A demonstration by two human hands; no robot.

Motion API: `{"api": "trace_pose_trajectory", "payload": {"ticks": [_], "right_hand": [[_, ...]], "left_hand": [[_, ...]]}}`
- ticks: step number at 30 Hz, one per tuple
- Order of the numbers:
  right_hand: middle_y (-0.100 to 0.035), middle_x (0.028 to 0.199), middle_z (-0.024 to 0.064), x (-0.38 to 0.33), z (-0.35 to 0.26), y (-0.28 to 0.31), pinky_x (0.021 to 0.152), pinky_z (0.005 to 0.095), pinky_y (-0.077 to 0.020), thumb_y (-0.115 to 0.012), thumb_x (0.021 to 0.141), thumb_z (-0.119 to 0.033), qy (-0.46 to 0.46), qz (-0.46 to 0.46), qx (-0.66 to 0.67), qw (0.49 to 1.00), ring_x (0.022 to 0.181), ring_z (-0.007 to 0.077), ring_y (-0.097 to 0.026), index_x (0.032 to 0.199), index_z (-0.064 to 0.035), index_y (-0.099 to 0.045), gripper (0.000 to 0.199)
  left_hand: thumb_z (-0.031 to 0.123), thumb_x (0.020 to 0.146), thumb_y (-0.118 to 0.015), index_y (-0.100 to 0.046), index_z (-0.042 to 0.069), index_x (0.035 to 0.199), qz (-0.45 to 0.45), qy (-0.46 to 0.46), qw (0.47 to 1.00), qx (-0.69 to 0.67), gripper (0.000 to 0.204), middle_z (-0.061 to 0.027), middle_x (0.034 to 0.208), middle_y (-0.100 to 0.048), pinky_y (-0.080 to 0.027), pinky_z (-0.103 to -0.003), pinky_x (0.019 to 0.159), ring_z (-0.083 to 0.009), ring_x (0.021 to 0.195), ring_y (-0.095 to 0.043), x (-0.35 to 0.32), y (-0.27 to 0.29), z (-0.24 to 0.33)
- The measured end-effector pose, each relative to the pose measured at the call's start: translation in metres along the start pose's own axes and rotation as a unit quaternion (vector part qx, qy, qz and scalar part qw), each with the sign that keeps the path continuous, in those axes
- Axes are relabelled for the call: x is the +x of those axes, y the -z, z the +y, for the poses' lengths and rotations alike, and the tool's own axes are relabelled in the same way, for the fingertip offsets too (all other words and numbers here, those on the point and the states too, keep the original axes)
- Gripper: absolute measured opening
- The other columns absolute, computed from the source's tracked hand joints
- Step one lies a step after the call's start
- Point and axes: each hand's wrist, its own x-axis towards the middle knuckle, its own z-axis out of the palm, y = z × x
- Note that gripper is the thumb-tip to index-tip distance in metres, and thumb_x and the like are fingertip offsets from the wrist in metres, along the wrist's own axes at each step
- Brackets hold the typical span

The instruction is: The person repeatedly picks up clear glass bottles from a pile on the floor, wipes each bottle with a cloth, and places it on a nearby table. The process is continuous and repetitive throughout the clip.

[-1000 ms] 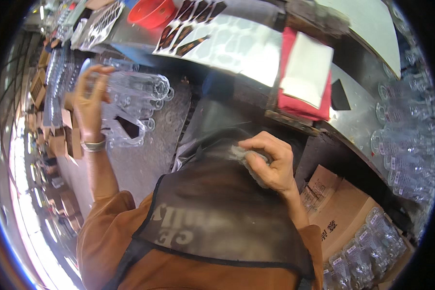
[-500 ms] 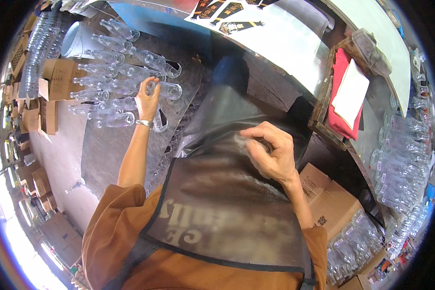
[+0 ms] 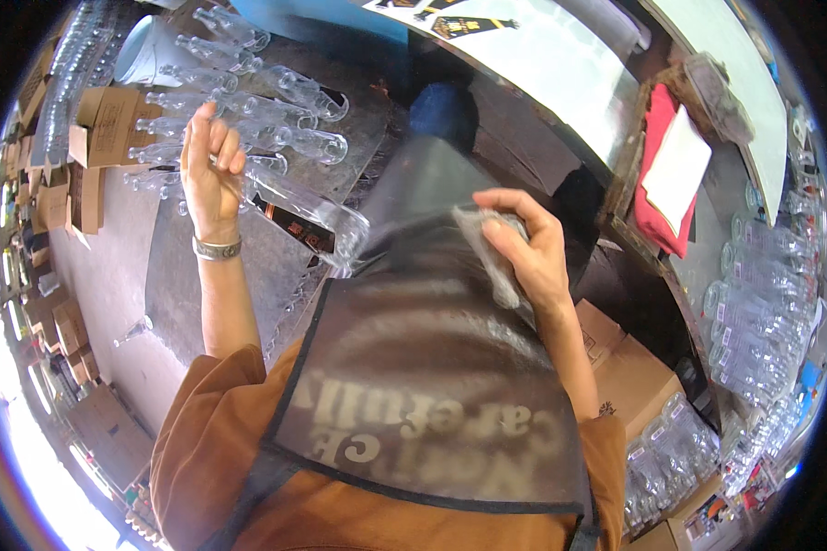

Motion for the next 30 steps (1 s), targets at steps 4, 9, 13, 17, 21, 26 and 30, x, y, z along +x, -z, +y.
{"api": "trace_pose_trajectory", "payload": {"ticks": [4, 9, 13, 17, 21, 26, 30], "right_hand": [[-0.067, 0.101, 0.0017, 0.005, -0.006, 0.001, 0.084, 0.0224, -0.0467, -0.067, 0.086, -0.01, 0.004, 0.02, 0.013, 1.0, 0.091, 0.0077, -0.059, 0.114, -0.0005, -0.066, 0.029], [-0.068, 0.106, 0.0081, 0.009, -0.012, -0.01, 0.086, 0.0271, -0.0497, -0.06, 0.089, -0.002, 0.198, 0.035, -0.068, 0.977, 0.094, 0.0143, -0.064, 0.109, 0.0001, -0.068, 0.022], [-0.063, 0.107, 0.0099, 0.01, -0.022, -0.018, 0.07, 0.0274, -0.0514, -0.059, 0.084, 0.004, 0.349, 0.02, -0.258, 0.901, 0.085, 0.0184, -0.063, 0.108, -0.0035, -0.072, 0.028], [-0.061, 0.105, 0.0114, 0.021, -0.007, -0.027, 0.066, 0.0297, -0.0538, -0.067, 0.07, 0.011, 0.437, 0.009, -0.332, 0.836, 0.08, 0.0217, -0.063, 0.107, -0.0028, -0.07, 0.04], [-0.06, 0.105, 0.0112, 0.013, -0.001, -0.029, 0.065, 0.0307, -0.0538, -0.067, 0.069, 0.011, 0.399, 0.041, -0.35, 0.847, 0.078, 0.0217, -0.063, 0.107, -0.0027, -0.069, 0.04], [-0.06, 0.105, 0.0113, 0.005, 0.007, -0.029, 0.064, 0.0308, -0.0535, -0.065, 0.071, 0.01, 0.353, 0.071, -0.32, 0.877, 0.076, 0.0216, -0.064, 0.105, -0.0031, -0.071, 0.036], [-0.061, 0.104, 0.0109, 0.005, 0.013, -0.029, 0.061, 0.0314, -0.0535, -0.065, 0.074, 0.008, 0.351, 0.1, -0.281, 0.888, 0.073, 0.0217, -0.065, 0.102, -0.0035, -0.071, 0.031]], "left_hand": [[0.023, 0.1, -0.062, -0.058, 0.002, 0.112, -0.016, 0.156, 0.986, -0.047, 0.025, 0.0049, 0.072, -0.037, -0.031, -0.021, 0.05, -0.0048, 0.058, -0.034, 0.013, -0.078, -0.034], [0.034, 0.095, -0.069, -0.059, 0.001, 0.114, -0.09, 0.281, 0.954, 0.048, 0.04, 0.0066, 0.07, -0.04, -0.037, -0.022, 0.054, -0.005, 0.059, -0.04, 0.005, -0.137, -0.087], [0.037, 0.095, -0.069, -0.057, -0.001, 0.117, -0.129, 0.296, 0.944, 0.064, 0.045, 0.0063, 0.071, -0.041, -0.041, -0.022, 0.056, -0.0051, 0.062, -0.043, 0.004, -0.155, -0.099], [0.038, 0.095, -0.069, -0.056, 0.0, 0.116, -0.159, 0.283, 0.942, 0.085, 0.046, 0.0049, 0.072, -0.043, -0.043, -0.023, 0.058, -0.0058, 0.064, -0.045, -0.001, -0.163, -0.105], [0.039, 0.095, -0.068, -0.056, 0.001, 0.111, -0.166, 0.299, 0.936, 0.078, 0.043, 0.0045, 0.072, -0.045, -0.044, -0.023, 0.059, -0.0071, 0.064, -0.047, -0.001, -0.156, -0.111], [0.039, 0.091, -0.073, -0.059, 0.002, 0.105, -0.206, 0.312, 0.927, 0.041, 0.041, 0.0006, 0.073, -0.054, -0.05, -0.027, 0.059, -0.0122, 0.064, -0.057, 0.001, -0.156, -0.115], [0.039, 0.092, -0.071, -0.058, 0.002, 0.105, -0.209, 0.308, 0.927, 0.045, 0.041, 0.0004, 0.072, -0.054, -0.05, -0.028, 0.059, -0.0128, 0.064, -0.057, 0.0, -0.157, -0.118]]}}
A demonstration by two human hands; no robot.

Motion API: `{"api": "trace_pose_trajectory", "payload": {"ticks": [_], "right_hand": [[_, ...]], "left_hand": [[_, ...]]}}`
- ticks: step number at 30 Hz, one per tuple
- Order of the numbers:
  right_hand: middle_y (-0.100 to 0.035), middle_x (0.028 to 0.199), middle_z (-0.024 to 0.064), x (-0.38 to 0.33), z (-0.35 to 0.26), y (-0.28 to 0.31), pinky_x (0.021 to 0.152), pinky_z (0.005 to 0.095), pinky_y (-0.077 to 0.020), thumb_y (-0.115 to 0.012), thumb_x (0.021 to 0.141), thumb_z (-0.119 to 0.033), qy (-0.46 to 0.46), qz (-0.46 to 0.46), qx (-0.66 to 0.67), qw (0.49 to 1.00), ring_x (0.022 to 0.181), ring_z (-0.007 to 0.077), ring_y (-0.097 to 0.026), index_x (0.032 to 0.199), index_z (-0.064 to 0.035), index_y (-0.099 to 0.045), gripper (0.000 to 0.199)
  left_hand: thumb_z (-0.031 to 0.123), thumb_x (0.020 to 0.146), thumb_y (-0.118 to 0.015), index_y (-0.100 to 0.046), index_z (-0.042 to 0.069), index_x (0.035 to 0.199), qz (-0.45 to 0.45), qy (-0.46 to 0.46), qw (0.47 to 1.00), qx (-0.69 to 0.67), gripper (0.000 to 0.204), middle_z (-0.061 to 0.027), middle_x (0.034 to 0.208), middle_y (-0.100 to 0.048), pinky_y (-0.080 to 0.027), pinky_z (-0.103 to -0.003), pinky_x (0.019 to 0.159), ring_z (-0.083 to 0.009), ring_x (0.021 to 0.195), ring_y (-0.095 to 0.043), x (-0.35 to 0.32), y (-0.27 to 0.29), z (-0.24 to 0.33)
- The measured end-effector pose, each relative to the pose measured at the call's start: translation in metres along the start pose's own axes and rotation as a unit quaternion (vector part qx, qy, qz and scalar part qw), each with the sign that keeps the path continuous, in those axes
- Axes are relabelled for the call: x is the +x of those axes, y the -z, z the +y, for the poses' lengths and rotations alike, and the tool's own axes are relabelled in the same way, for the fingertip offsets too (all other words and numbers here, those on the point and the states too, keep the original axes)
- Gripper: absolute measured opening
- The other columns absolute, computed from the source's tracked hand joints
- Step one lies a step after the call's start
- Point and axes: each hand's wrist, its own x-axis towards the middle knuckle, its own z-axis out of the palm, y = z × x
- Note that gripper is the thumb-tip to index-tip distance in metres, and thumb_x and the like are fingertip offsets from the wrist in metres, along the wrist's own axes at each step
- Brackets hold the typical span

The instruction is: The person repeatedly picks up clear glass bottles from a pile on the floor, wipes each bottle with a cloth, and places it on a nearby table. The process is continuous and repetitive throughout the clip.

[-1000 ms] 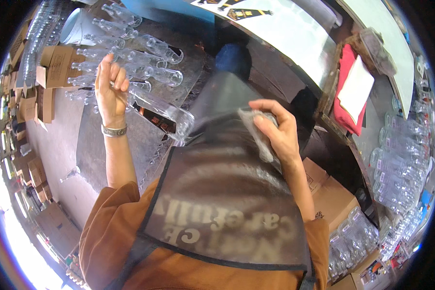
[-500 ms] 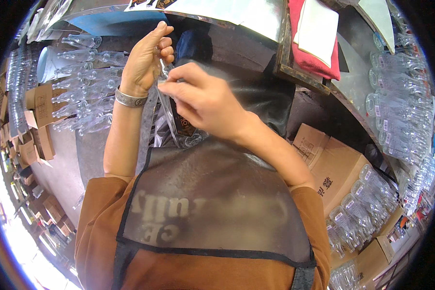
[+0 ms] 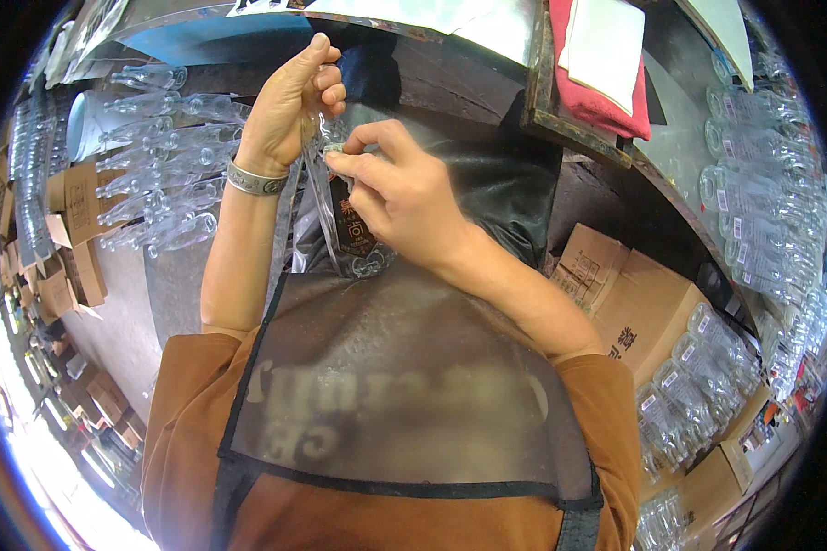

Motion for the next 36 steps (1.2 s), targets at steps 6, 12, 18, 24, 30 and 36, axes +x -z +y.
{"api": "trace_pose_trajectory", "payload": {"ticks": [6, 12, 18, 24, 30, 36], "right_hand": [[-0.065, 0.097, 0.0129, -0.004, 0.005, 0.007, 0.068, 0.0319, -0.0542, -0.06, 0.077, 0.006, -0.061, -0.004, 0.026, 0.998, 0.078, 0.0239, -0.067, 0.101, -0.0032, -0.073, 0.028], [-0.065, 0.099, 0.013, 0.004, -0.001, 0.009, 0.068, 0.0327, -0.054, -0.063, 0.076, 0.006, -0.041, 0.007, 0.002, 0.999, 0.079, 0.0255, -0.066, 0.106, -0.0036, -0.071, 0.032], [-0.061, 0.104, 0.0121, -0.001, 0.008, 0.003, 0.064, 0.0333, -0.0536, -0.067, 0.075, 0.006, 0.032, -0.007, -0.078, 0.996, 0.076, 0.0251, -0.065, 0.112, -0.0046, -0.068, 0.038], [-0.061, 0.103, 0.012, -0.004, 0.012, 0.005, 0.064, 0.0329, -0.0537, -0.064, 0.077, 0.007, -0.007, 0.016, -0.032, 0.999, 0.076, 0.0253, -0.065, 0.113, -0.0046, -0.068, 0.038], [-0.06, 0.103, 0.0106, 0.002, -0.002, 0.005, 0.063, 0.0345, -0.0541, -0.068, 0.074, 0.005, 0.021, -0.052, -0.065, 0.996, 0.077, 0.0256, -0.065, 0.112, -0.0067, -0.069, 0.039], [-0.061, 0.101, 0.0123, -0.002, 0.002, 0.006, 0.066, 0.0353, -0.0552, -0.066, 0.076, 0.004, -0.01, -0.027, -0.072, 0.997, 0.08, 0.0279, -0.066, 0.109, -0.0058, -0.07, 0.034]], "left_hand": [[0.043, 0.095, -0.066, -0.058, 0.005, 0.104, 0.01, -0.007, 1.0, 0.003, 0.04, 0.0032, 0.07, -0.048, -0.048, -0.026, 0.062, -0.011, 0.067, -0.055, -0.004, 0.0, -0.005], [0.044, 0.096, -0.064, -0.059, 0.006, 0.103, 0.0, -0.012, 1.0, 0.004, 0.039, 0.0029, 0.07, -0.048, -0.051, -0.026, 0.063, -0.0119, 0.068, -0.056, -0.006, -0.002, -0.008], [0.043, 0.097, -0.064, -0.058, 0.007, 0.102, -0.005, 0.001, 1.0, -0.014, 0.037, 0.003, 0.069, -0.048, -0.051, -0.026, 0.062, -0.0112, 0.067, -0.056, -0.002, 0.002, -0.01], [0.042, 0.097, -0.064, -0.059, 0.008, 0.1, 0.0, 0.009, 0.999, -0.035, 0.034, 0.0037, 0.068, -0.048, -0.051, -0.026, 0.062, -0.0104, 0.066, -0.055, 0.001, 0.004, -0.014], [0.041, 0.096, -0.065, -0.059, 0.009, 0.098, 0.01, 0.015, 0.999, -0.04, 0.033, 0.0041, 0.068, -0.048, -0.051, -0.026, 0.062, -0.0101, 0.065, -0.054, 0.0, 0.005, -0.014], [0.043, 0.096, -0.064, -0.059, 0.009, 0.097, 0.009, 0.009, 0.999, -0.034, 0.034, 0.0045, 0.068, -0.048, -0.05, -0.026, 0.064, -0.0098, 0.066, -0.054, -0.001, 0.005, -0.014]]}}
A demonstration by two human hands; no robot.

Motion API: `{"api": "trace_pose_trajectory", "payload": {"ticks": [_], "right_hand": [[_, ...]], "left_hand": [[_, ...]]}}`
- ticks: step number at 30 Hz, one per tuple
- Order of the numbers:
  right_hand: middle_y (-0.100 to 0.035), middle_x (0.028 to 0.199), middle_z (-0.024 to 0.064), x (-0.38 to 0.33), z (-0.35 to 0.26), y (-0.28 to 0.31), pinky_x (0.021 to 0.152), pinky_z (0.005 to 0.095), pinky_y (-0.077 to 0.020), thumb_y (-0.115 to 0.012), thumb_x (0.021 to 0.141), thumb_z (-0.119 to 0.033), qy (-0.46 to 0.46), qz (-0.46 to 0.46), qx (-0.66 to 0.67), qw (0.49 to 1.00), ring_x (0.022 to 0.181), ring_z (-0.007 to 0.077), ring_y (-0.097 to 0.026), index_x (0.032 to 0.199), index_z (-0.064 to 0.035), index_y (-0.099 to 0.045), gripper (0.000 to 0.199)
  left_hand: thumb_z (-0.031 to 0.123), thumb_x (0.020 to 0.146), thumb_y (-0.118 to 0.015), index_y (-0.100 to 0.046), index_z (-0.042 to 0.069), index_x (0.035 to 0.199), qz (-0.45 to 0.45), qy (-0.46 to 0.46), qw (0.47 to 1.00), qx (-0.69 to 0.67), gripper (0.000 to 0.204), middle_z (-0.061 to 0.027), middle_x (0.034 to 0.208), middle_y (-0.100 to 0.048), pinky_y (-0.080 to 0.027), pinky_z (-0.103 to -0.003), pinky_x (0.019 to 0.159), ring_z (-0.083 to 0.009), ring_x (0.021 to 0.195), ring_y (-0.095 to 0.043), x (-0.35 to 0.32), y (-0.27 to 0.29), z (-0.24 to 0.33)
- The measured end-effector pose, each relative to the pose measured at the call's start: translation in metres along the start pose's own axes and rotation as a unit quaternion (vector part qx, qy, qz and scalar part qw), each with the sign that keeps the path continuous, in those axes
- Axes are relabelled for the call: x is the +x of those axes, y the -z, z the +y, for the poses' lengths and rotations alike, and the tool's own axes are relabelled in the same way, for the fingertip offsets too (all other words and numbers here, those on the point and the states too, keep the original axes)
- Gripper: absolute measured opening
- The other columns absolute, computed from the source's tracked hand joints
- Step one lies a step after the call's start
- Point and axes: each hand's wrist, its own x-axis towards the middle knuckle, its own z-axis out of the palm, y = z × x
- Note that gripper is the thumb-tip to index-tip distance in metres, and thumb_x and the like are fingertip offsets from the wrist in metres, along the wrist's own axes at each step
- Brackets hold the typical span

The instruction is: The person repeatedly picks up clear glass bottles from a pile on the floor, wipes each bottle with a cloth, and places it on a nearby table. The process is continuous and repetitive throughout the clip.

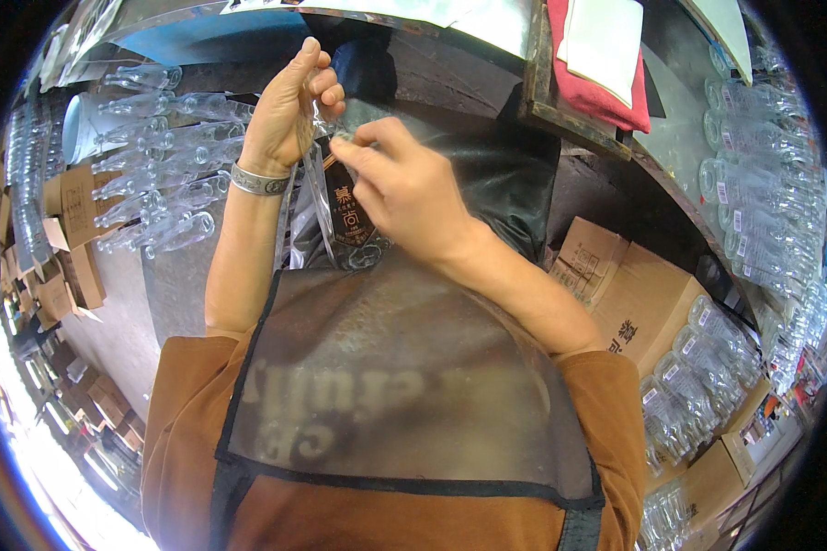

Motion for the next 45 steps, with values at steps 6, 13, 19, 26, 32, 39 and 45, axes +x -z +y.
{"api": "trace_pose_trajectory", "payload": {"ticks": [6, 13, 19, 26, 32, 39, 45], "right_hand": [[-0.066, 0.1, 0.0129, -0.002, 0.008, 0.002, 0.073, 0.0295, -0.0533, -0.055, 0.083, 0.007, -0.075, 0.002, 0.023, 0.997, 0.084, 0.0208, -0.067, 0.105, -0.0005, -0.073, 0.029], [-0.068, 0.094, 0.0122, 0.006, 0.018, 0.014, 0.075, 0.0288, -0.0517, -0.055, 0.084, 0.005, -0.119, 0.036, 0.035, 0.992, 0.083, 0.0206, -0.067, 0.102, -0.0011, -0.073, 0.026], [-0.068, 0.095, 0.0114, 0.004, 0.016, 0.003, 0.074, 0.0265, -0.0498, -0.055, 0.085, 0.006, -0.116, -0.004, 0.061, 0.991, 0.083, 0.0176, -0.065, 0.103, 0.0, -0.072, 0.026], [-0.069, 0.095, 0.0117, 0.001, 0.022, 0.002, 0.076, 0.0267, -0.0502, -0.055, 0.085, 0.006, -0.116, -0.002, 0.053, 0.992, 0.084, 0.0182, -0.066, 0.102, 0.0003, -0.072, 0.025], [-0.068, 0.093, 0.0115, -0.001, 0.022, -0.004, 0.073, 0.0266, -0.0502, -0.055, 0.085, 0.007, -0.11, -0.022, 0.081, 0.99, 0.082, 0.0175, -0.066, 0.103, 0.0005, -0.072, 0.026], [-0.068, 0.092, 0.0112, -0.004, 0.031, 0.001, 0.07, 0.0258, -0.049, -0.055, 0.085, 0.007, -0.127, -0.004, 0.1, 0.987, 0.079, 0.0159, -0.064, 0.102, 0.0009, -0.072, 0.025], [-0.068, 0.093, 0.01, -0.001, 0.031, 0.003, 0.068, 0.0246, -0.0473, -0.056, 0.086, 0.004, -0.156, -0.016, 0.131, 0.979, 0.077, 0.0139, -0.062, 0.104, 0.0013, -0.072, 0.023]], "left_hand": [[0.038, 0.1, -0.061, -0.058, 0.008, 0.095, 0.019, -0.127, 0.991, -0.028, 0.03, 0.0054, 0.068, -0.039, -0.039, -0.026, 0.064, -0.0085, 0.063, -0.042, -0.033, 0.025, 0.036], [0.024, 0.101, -0.06, -0.056, 0.005, 0.096, 0.324, -0.326, 0.88, 0.117, 0.02, 0.0002, 0.073, -0.05, -0.048, -0.032, 0.069, -0.014, 0.065, -0.052, -0.149, 0.158, 0.071], [0.02, 0.096, -0.068, -0.057, 0.003, 0.097, 0.532, -0.346, 0.73, 0.253, 0.02, -0.0073, 0.082, -0.064, -0.052, -0.03, 0.073, -0.0149, 0.075, -0.064, -0.158, 0.292, -0.019], [0.022, 0.094, -0.071, -0.059, 0.001, 0.095, 0.576, -0.356, 0.654, 0.339, 0.024, -0.0106, 0.083, -0.067, -0.052, -0.031, 0.074, -0.0169, 0.075, -0.068, -0.145, 0.332, -0.035], [0.023, 0.09, -0.074, -0.062, 0.0, 0.099, 0.615, -0.326, 0.62, 0.361, 0.027, -0.0119, 0.091, -0.067, -0.053, -0.035, 0.078, -0.0216, 0.085, -0.067, -0.152, 0.367, -0.048], [0.021, 0.085, -0.077, -0.062, -0.001, 0.116, 0.625, -0.378, 0.467, 0.499, 0.041, -0.0165, 0.116, -0.064, -0.044, -0.044, 0.099, -0.0336, 0.11, -0.059, -0.143, 0.287, -0.016], [0.02, 0.086, -0.077, -0.057, -0.003, 0.124, 0.513, -0.318, 0.65, 0.463, 0.048, -0.0202, 0.125, -0.061, -0.043, -0.041, 0.103, -0.0305, 0.116, -0.058, -0.052, 0.206, -0.044]]}}
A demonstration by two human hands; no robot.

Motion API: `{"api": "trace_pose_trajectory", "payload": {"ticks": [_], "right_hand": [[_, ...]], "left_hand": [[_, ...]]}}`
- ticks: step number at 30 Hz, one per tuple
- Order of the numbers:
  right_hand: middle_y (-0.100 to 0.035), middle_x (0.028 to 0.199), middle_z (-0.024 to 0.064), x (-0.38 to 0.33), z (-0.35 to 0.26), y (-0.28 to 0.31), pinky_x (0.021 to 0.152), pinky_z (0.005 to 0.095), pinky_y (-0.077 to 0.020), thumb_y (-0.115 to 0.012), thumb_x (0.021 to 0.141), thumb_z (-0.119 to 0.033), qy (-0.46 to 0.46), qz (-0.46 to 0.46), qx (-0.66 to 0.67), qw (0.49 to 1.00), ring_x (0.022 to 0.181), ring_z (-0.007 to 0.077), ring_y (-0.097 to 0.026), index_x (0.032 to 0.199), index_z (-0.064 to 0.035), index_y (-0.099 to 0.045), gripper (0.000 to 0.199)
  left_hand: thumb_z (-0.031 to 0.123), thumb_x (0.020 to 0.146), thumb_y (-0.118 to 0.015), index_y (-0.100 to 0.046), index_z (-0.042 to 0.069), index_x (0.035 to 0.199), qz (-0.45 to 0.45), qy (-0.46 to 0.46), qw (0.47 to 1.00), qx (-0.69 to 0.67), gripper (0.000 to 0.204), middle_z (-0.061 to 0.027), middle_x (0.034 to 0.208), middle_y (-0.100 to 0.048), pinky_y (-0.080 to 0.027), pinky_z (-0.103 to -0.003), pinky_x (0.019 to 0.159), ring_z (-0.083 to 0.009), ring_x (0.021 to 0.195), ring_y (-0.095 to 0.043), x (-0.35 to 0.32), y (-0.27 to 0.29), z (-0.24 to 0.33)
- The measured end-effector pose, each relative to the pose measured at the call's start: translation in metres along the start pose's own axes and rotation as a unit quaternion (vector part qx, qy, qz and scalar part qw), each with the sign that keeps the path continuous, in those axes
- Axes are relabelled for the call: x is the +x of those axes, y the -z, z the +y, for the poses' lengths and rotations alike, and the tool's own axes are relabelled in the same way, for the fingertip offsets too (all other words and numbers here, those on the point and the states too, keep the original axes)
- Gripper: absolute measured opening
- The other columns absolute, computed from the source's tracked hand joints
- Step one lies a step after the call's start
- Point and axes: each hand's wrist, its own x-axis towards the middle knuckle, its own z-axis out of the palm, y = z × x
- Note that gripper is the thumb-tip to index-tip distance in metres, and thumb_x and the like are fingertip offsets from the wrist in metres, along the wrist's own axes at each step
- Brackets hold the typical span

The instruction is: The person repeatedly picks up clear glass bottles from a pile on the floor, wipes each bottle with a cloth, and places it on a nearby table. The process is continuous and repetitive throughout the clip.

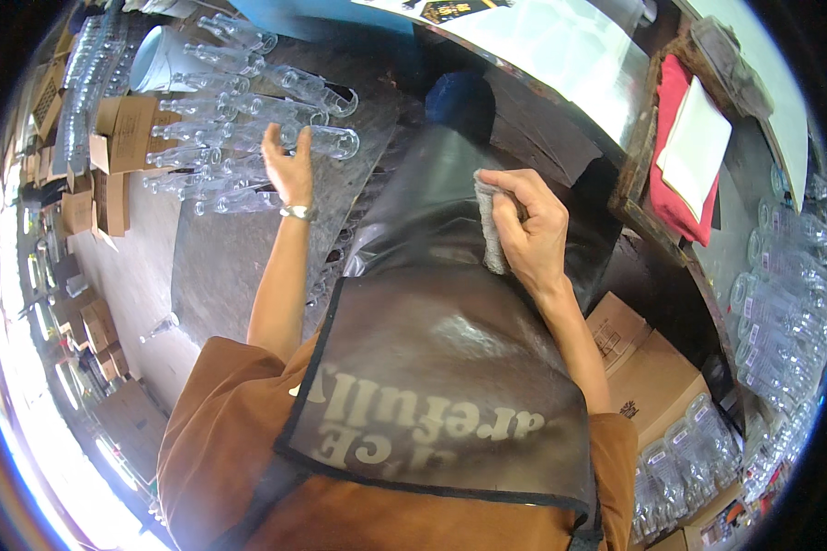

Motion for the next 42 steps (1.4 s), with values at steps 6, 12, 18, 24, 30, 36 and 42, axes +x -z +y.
{"api": "trace_pose_trajectory", "payload": {"ticks": [6, 12, 18, 24, 30, 36, 42], "right_hand": [[-0.068, 0.095, 0.0058, -0.01, 0.003, 0.011, 0.069, 0.0224, -0.0464, -0.056, 0.089, -0.001, -0.086, -0.007, 0.049, 0.995, 0.079, 0.0085, -0.06, 0.108, 0.0015, -0.07, 0.023], [-0.068, 0.093, 0.0023, 0.0, -0.01, 0.014, 0.072, 0.0203, -0.0475, -0.057, 0.093, -0.008, -0.179, -0.026, 0.205, 0.962, 0.08, 0.0049, -0.059, 0.112, 0.0022, -0.067, 0.024], [-0.069, 0.1, 0.0111, 0.021, -0.035, -0.005, 0.079, 0.0284, -0.0531, -0.056, 0.088, -0.003, 0.066, -0.023, 0.092, 0.993, 0.088, 0.0183, -0.067, 0.104, -0.0001, -0.069, 0.021], [-0.061, 0.103, 0.0115, 0.03, -0.054, -0.014, 0.072, 0.0338, -0.0553, -0.068, 0.073, 0.006, 0.295, -0.003, -0.056, 0.954, 0.085, 0.0286, -0.066, 0.102, -0.0028, -0.068, 0.031], [-0.061, 0.102, 0.01, 0.019, -0.043, -0.018, 0.062, 0.0305, -0.0551, -0.067, 0.067, 0.011, 0.311, 0.021, -0.109, 0.944, 0.074, 0.0218, -0.065, 0.105, -0.0059, -0.071, 0.042], [-0.063, 0.098, 0.012, 0.011, -0.041, -0.014, 0.065, 0.0315, -0.0545, -0.064, 0.075, 0.007, 0.209, 0.033, -0.074, 0.974, 0.075, 0.0244, -0.065, 0.104, -0.0023, -0.071, 0.031], [-0.064, 0.098, 0.0126, 0.013, -0.05, -0.009, 0.07, 0.0329, -0.0555, -0.063, 0.078, 0.003, 0.188, 0.041, -0.051, 0.98, 0.078, 0.0262, -0.067, 0.104, -0.0034, -0.071, 0.029]], "left_hand": [[0.019, 0.097, -0.065, -0.06, -0.005, 0.12, 0.04, 0.09, 0.983, -0.155, 0.034, -0.0161, 0.106, -0.069, -0.053, -0.035, 0.087, -0.0214, 0.097, -0.067, 0.016, -0.018, -0.036], [0.03, 0.105, -0.047, -0.049, -0.006, 0.132, -0.252, 0.118, 0.829, -0.485, 0.046, -0.0142, 0.1, -0.069, -0.049, -0.041, 0.099, -0.0264, 0.101, -0.066, 0.045, 0.039, 0.105], [0.034, 0.105, -0.046, -0.043, -0.007, 0.137, -0.427, 0.257, 0.656, -0.567, 0.052, -0.0078, 0.092, -0.066, -0.05, -0.044, 0.096, -0.0222, 0.094, -0.064, 0.0, 0.012, 0.177], [0.034, 0.106, -0.043, -0.05, -0.004, 0.131, -0.456, 0.276, 0.625, -0.57, 0.045, -0.0129, 0.097, -0.069, -0.054, -0.041, 0.09, -0.0286, 0.097, -0.068, -0.019, -0.003, 0.199], [0.034, 0.107, -0.042, -0.049, -0.004, 0.132, -0.465, 0.272, 0.605, -0.587, 0.047, -0.0132, 0.099, -0.069, -0.055, -0.042, 0.09, -0.0293, 0.098, -0.069, -0.023, -0.004, 0.196], [0.036, 0.107, -0.04, -0.046, -0.004, 0.136, -0.481, 0.256, 0.612, -0.574, 0.05, -0.0108, 0.102, -0.067, -0.054, -0.042, 0.094, -0.0268, 0.099, -0.067, -0.024, -0.008, 0.196], [0.038, 0.107, -0.038, -0.045, -0.004, 0.138, -0.486, 0.253, 0.611, -0.572, 0.052, -0.011, 0.105, -0.066, -0.053, -0.042, 0.096, -0.0271, 0.103, -0.066, -0.025, -0.009, 0.199]]}}
